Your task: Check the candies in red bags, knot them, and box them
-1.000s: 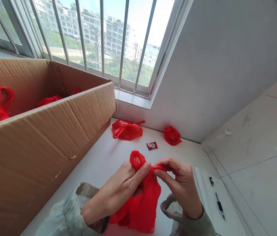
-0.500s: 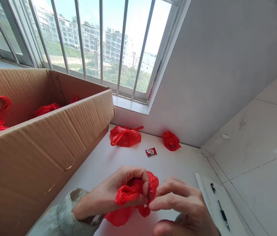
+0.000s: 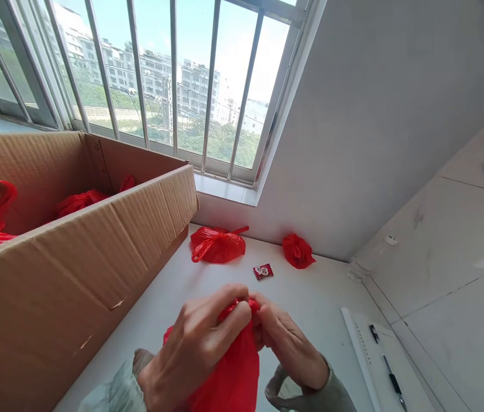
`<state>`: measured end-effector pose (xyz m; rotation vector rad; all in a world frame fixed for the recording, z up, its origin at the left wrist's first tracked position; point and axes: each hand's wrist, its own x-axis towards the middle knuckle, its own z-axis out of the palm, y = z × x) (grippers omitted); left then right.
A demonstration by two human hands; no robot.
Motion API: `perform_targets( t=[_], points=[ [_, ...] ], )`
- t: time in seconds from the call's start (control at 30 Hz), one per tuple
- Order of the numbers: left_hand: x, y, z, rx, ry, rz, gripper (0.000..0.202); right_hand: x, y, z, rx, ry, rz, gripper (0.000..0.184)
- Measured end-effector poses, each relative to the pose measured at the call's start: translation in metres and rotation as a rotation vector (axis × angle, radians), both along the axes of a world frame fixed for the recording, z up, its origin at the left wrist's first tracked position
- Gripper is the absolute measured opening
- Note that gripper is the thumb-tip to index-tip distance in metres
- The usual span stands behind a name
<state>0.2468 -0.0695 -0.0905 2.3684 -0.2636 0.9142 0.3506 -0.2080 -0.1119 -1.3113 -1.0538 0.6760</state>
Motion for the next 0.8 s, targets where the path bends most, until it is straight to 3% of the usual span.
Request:
perform_targets(
  t=[0.07,0.2,0.27,0.33,0.43,0.53,0.63,0.8],
  points=[
    [0.001,-0.001,-0.001,0.086,0.038,0.001,0.027,0.004,0.0,0.0,-0.005,-0.006,-0.054,0.042],
    [-0.007,0.001,0.002,0.339,0.179,0.109,0.037,0.017,-0.017,0.006,-0.009,-0.286,-0.416,0.039],
    [-0.011,0.002,0.006,0.403,0.165,0.118,0.035,0.025,-0.029,0.008,-0.014,-0.393,-0.491,0.038],
    [-0.012,0.003,0.01,0.454,0.129,0.081,0.033,0.031,-0.037,0.007,0.029,-0.406,-0.431,0.038],
    [-0.007,0.002,0.011,0.492,0.027,0.004,0.035,0.032,-0.033,0.005,0.057,-0.397,-0.284,0.063],
    [-0.003,0.0,0.009,0.433,0.008,-0.014,0.036,0.023,-0.021,0.006,-0.011,-0.502,-0.121,0.05],
    [-0.006,0.001,0.009,0.375,0.106,-0.017,0.034,0.016,-0.019,0.012,-0.012,-0.57,-0.068,0.053],
    [-0.029,0.015,0.004,0.321,0.158,-0.139,0.028,0.048,-0.046,0.014,-0.106,-0.485,0.058,0.053]
  ],
)
